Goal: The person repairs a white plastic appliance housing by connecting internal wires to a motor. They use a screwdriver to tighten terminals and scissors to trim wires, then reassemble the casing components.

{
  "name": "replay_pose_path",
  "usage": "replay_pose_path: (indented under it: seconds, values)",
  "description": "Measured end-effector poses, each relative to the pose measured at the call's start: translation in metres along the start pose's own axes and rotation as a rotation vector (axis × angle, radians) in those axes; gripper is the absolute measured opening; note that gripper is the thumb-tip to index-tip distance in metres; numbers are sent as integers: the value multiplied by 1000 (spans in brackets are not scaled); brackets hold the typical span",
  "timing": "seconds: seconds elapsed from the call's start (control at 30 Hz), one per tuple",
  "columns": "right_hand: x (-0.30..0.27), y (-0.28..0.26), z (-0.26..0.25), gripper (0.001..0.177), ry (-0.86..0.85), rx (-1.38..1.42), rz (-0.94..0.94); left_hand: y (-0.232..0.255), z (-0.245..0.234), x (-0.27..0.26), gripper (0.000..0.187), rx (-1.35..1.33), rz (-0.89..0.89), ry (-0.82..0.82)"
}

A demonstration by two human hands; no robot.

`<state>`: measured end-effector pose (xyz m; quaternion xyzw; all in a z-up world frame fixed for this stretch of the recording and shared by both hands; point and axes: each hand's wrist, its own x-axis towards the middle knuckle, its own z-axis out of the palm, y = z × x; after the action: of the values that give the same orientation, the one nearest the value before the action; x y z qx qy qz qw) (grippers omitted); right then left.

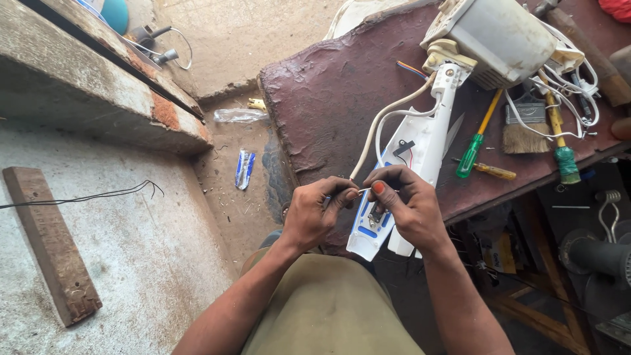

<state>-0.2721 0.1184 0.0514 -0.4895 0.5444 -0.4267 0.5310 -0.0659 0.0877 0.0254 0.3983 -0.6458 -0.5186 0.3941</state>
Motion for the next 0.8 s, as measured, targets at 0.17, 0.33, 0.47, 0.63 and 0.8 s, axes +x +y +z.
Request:
replay_pose_path:
  seconds: [0.17,0.33,0.47,0.63,0.8]
  values:
    - [4,-14,-2,20,146,233,-131,-1,-1,-2,13,16,-48,50]
    - [4,-46,-10,37,-88,-804,-646,1,-6,0,15,11,4,34]
    - [8,-48,-9,35,-89,-885,-662,4,-6,-1,17,76,60,27]
    - [7,-38,-2,20,86,-718,-580,-13,-15,-17,61,-68,-151,123]
    - [9,-30,-3,11,125,-612,-469,-57,-23,-41,69,-272,-308,375]
